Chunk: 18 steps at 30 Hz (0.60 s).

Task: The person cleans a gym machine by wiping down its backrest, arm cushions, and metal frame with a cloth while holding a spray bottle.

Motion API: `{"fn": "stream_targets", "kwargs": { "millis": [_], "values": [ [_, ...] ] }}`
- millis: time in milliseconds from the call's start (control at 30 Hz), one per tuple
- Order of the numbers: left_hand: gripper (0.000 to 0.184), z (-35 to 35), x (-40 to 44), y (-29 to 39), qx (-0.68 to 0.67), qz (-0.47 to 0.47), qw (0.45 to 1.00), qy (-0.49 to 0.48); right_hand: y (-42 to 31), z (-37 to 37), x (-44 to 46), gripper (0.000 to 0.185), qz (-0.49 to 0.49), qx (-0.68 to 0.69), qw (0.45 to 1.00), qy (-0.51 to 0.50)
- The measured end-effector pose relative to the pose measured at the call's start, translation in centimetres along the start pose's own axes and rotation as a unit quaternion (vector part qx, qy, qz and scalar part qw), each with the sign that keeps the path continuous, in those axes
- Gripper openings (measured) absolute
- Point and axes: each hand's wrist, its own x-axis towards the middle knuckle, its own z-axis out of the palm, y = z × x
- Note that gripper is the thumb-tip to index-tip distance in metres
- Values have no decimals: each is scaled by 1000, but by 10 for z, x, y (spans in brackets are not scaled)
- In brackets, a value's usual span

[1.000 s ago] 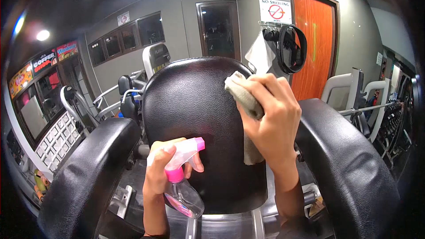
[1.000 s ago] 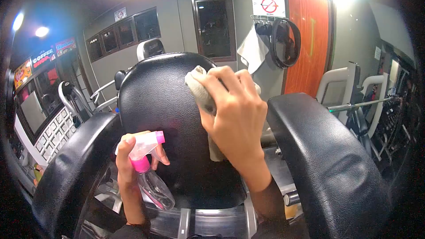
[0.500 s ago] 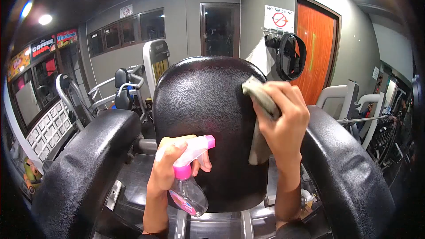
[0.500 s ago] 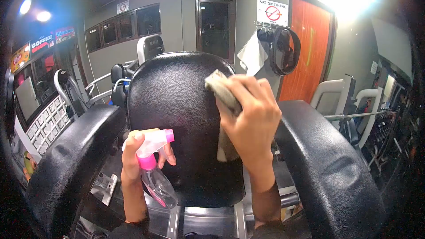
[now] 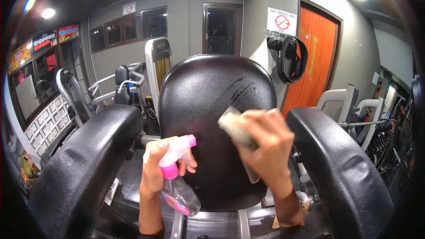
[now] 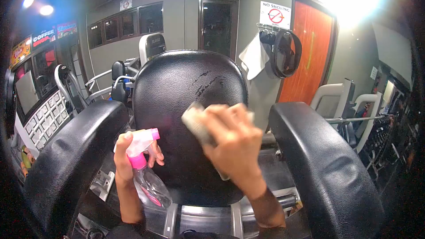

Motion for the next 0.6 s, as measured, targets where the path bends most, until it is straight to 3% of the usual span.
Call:
{"fn": "stream_targets", "kwargs": {
  "millis": [100,200,333,433,500,533,600],
  "values": [
    [70,-6,-5,-1,4,10,999,30,23,-8,31,29,40,3,996,78],
    [70,-15,-10,5,5,19,999,41,15,5,54,28,40,-37,992,114],
    [68,-28,-10,8,-5,22,998,60,-21,24,45,31,-4,-18,1000,24],
    [66,-42,-9,5,-28,32,998,55,-42,32,16,41,-89,25,995,-28],
    [67,-48,-8,7,-22,35,997,67,-36,21,10,43,-84,46,994,-51],
    [71,-50,-8,7,6,36,996,80,-24,19,13,54,-87,17,995,-35],
    [71,-54,-9,7,6,31,997,73,-4,9,28,41,-29,1,999,16]
  ]
}}
